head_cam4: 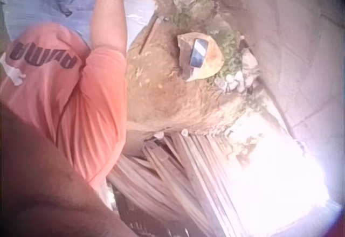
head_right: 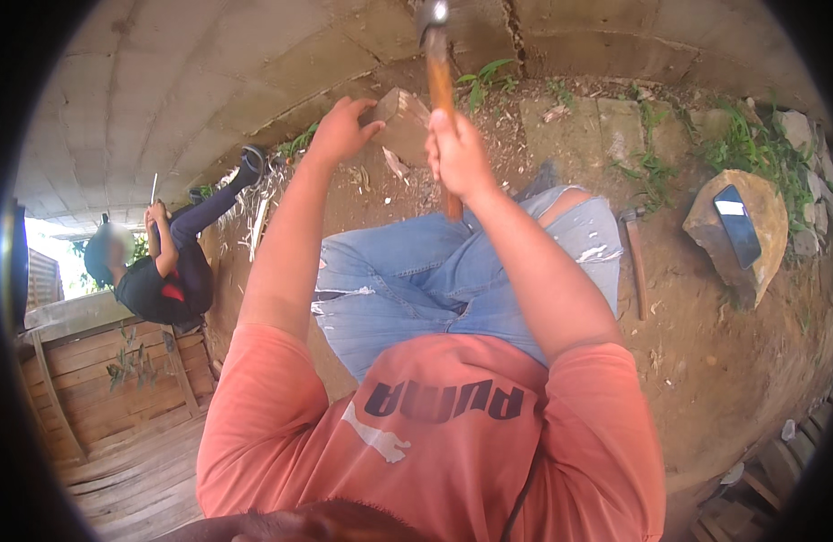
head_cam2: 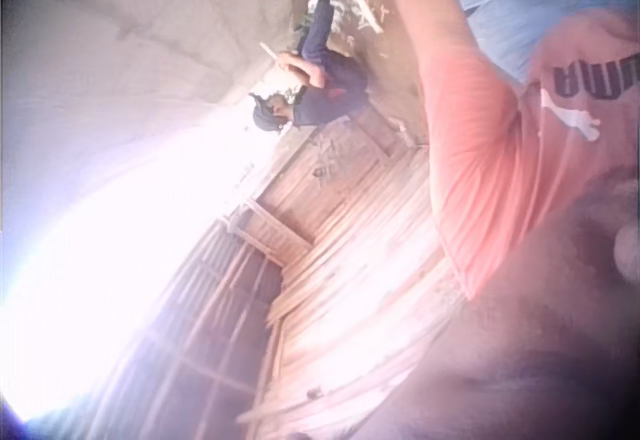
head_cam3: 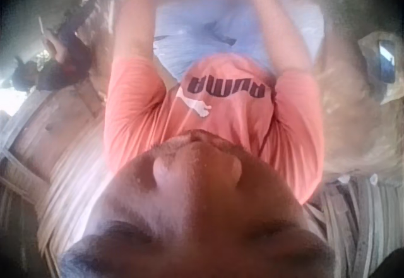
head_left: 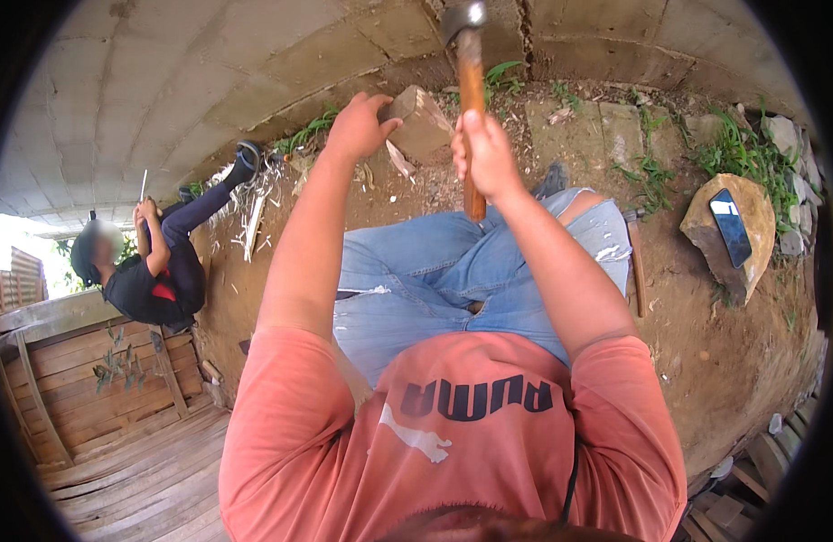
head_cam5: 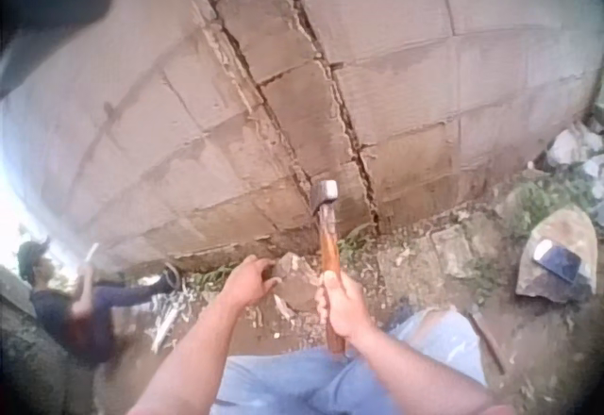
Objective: The person sits on the ground and uses a hammer and a chisel to split a piece of wood. They repeatedly strike the chisel with the hammer to drive it into the wood, eventually splitting the piece into smaller sections.
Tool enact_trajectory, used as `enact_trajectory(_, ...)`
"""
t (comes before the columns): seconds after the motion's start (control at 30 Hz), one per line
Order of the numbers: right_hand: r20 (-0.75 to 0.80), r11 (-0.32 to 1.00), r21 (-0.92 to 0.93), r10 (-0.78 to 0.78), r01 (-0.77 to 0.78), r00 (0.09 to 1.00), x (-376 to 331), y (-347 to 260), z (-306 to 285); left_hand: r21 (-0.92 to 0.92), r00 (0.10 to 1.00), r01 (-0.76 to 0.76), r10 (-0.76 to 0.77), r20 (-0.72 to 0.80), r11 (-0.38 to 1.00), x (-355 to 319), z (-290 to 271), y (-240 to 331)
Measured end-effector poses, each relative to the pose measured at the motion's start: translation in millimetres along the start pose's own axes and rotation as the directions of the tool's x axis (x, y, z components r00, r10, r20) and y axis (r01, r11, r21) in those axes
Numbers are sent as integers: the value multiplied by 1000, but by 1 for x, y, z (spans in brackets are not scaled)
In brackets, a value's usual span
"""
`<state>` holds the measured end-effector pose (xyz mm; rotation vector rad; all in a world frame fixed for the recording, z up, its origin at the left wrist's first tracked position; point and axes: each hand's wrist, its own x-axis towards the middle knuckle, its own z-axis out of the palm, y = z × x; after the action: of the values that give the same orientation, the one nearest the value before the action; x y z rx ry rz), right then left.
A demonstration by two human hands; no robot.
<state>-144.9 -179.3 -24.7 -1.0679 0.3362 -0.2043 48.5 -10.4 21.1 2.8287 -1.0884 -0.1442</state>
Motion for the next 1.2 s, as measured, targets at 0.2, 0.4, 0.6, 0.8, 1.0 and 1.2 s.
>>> enact_trajectory(0.2,-3,940,-152,308,-305,951,-2,26,9,3,999,39,-39,-5,999,-10,2,-4)
enact_trajectory(0.4,28,985,168,-38,33,999,4,-11,0,8,998,-5,5,-65,1000,-3,5,3)
enact_trajectory(0.6,-34,903,-183,388,-388,921,7,46,-6,24,999,40,-40,-29,999,-11,1,8)
enact_trajectory(0.8,27,977,166,131,-134,991,5,-3,-7,12,997,23,-22,-72,1000,-19,8,13)
enact_trajectory(1.0,70,909,37,413,-416,908,1,21,-3,40,996,45,-42,-82,998,-21,8,20)
enact_trajectory(1.2,59,962,176,202,-209,978,-4,11,10,39,991,24,-19,-130,999,-22,10,18)
